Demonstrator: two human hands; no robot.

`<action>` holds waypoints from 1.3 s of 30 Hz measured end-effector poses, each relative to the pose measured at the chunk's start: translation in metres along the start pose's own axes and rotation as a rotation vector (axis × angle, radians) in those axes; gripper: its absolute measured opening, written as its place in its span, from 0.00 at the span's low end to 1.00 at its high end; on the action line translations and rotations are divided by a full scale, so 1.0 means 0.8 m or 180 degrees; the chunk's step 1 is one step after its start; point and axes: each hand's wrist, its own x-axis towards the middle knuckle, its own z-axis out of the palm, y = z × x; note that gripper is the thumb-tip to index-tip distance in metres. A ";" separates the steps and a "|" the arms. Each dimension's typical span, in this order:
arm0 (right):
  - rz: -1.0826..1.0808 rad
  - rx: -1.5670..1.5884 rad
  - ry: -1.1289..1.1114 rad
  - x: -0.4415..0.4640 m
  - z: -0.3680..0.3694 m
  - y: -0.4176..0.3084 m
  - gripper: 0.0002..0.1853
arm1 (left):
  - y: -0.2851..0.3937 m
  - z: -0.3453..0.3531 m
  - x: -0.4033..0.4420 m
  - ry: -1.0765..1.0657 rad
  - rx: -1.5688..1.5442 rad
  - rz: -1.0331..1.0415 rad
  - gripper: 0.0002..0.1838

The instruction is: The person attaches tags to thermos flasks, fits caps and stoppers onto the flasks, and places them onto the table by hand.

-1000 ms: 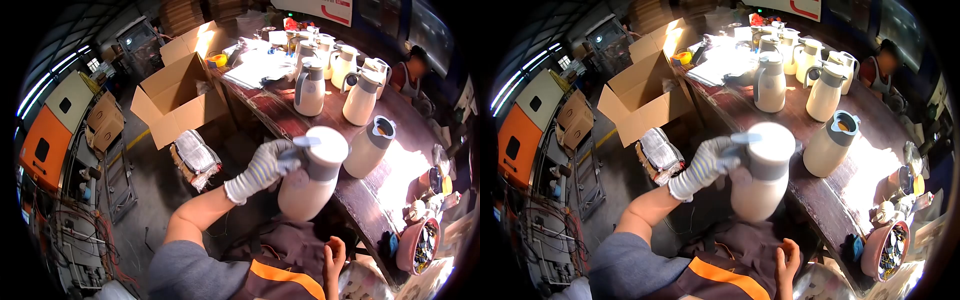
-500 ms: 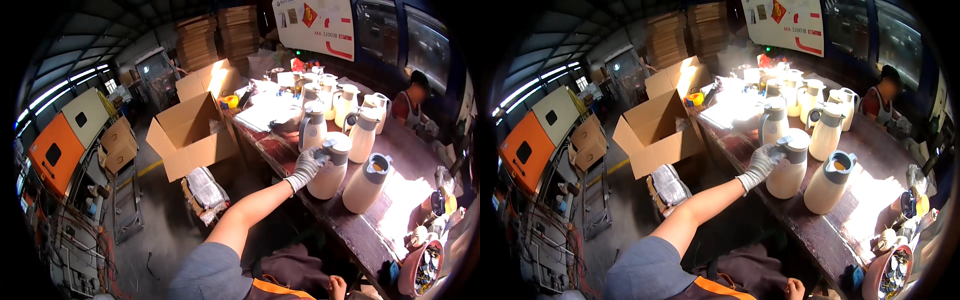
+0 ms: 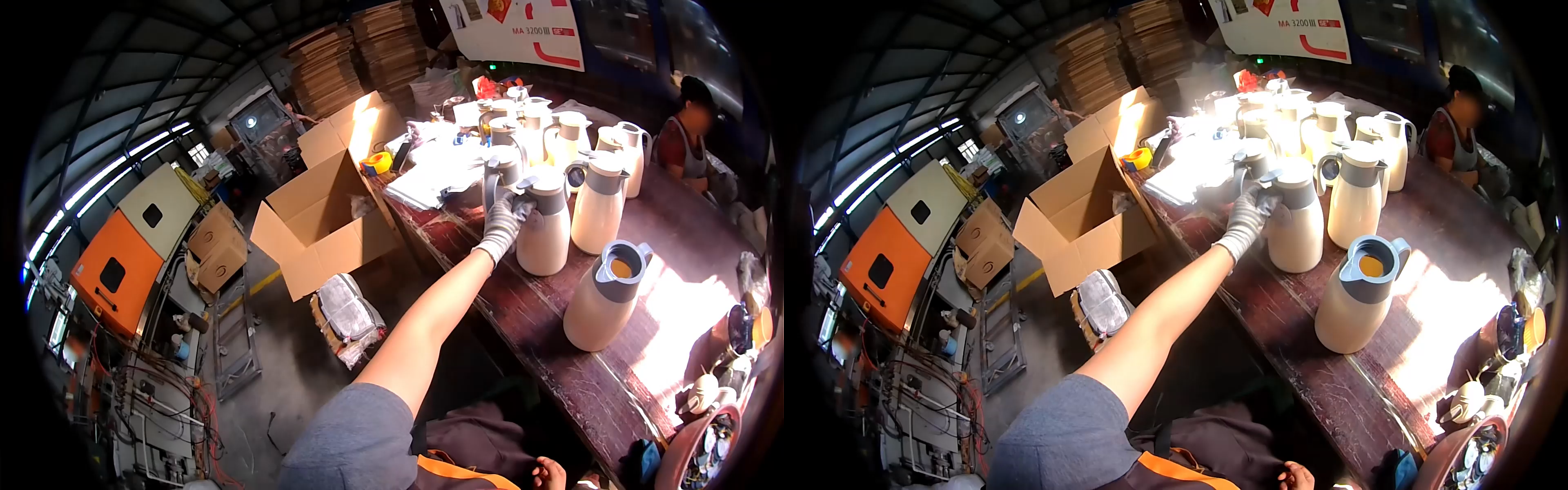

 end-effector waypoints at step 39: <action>-0.1817 0.1523 -0.0923 -0.006 0.100 0.039 0.31 | 0.289 -0.047 -0.357 -0.3329 0.0131 -0.0473 0.32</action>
